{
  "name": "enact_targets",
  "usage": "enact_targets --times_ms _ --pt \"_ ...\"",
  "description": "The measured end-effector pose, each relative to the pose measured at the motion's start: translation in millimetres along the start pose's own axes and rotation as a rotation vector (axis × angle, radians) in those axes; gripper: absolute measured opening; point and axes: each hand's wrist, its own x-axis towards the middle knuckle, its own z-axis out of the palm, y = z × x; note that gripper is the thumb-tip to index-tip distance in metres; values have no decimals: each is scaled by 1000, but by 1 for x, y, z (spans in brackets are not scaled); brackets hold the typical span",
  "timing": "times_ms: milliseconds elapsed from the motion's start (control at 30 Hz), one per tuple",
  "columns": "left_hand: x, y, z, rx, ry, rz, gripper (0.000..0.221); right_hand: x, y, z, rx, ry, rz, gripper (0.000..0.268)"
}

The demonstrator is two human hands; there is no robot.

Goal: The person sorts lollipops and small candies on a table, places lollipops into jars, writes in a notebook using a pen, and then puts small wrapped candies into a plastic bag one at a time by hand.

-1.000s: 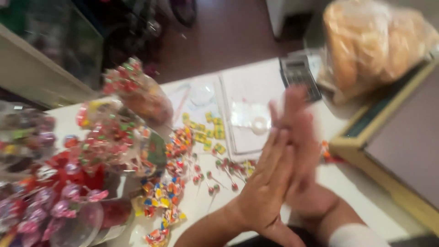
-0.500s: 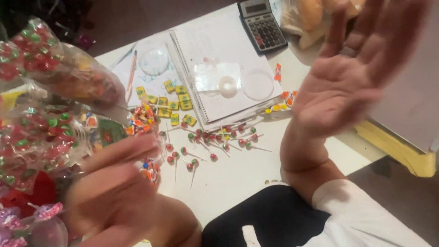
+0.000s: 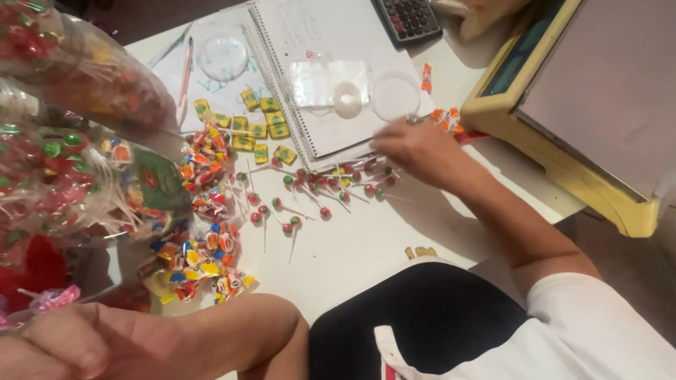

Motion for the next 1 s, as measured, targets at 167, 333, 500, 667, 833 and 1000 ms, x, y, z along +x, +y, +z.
enact_targets --times_ms 167,333,500,667,833,1000 --pt "6 -3 7 -144 -61 -17 4 -27 4 32 -98 74 -34 30" --pt "13 24 31 982 -567 -43 65 -29 14 61 -167 125 29 23" --pt "24 -64 142 513 -543 23 72 -30 13 52 -91 149 13 21" --pt "29 -76 142 523 -451 -3 69 -7 14 27 -70 169 34 20" --pt "38 -88 129 585 -378 -40 22 61 25 22 -144 206 4 22" --pt "46 -85 133 595 -356 14 28 125 85 111 -239 279 108 24"
